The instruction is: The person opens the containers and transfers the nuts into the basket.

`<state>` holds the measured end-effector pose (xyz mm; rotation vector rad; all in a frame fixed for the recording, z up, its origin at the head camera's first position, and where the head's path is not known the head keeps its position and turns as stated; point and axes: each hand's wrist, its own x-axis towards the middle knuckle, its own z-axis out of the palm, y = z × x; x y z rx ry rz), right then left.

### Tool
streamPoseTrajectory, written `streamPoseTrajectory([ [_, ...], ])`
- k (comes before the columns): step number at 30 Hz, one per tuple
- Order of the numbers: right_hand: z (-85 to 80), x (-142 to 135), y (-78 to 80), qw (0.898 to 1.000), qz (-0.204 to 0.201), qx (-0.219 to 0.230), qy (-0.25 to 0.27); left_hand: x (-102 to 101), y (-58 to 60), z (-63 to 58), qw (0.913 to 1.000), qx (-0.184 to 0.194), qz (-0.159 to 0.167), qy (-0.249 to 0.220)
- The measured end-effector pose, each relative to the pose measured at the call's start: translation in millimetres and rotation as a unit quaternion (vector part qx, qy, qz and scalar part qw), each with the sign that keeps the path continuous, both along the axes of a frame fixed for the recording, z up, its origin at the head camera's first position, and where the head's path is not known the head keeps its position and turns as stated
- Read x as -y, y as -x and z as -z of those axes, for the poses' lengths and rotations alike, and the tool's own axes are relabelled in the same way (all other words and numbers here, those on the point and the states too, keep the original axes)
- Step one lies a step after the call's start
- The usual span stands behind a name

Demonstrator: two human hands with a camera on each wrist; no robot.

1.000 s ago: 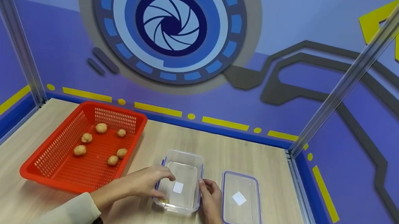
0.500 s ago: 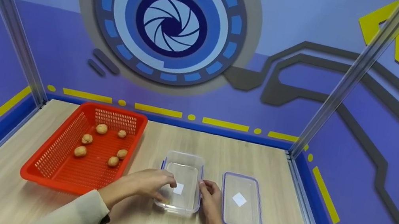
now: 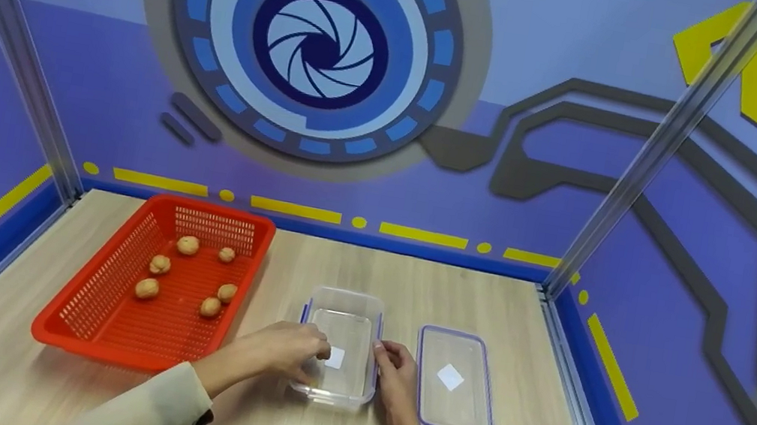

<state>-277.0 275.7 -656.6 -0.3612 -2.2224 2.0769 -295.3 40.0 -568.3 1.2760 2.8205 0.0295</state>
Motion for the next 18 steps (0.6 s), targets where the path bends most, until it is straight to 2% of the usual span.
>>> streamPoseTrajectory([
  [8, 1.0, 2.5, 0.8, 1.0, -0.006, 0.004, 0.018, -0.3, -2.8, 1.4, 0.9994, -0.032, -0.004, 0.014],
  [18, 0.1, 2.3, -1.2, 1.0, -0.003, -0.003, 0.01, -3.3, -0.3, 6.3, 0.9989, -0.039, 0.004, 0.025],
])
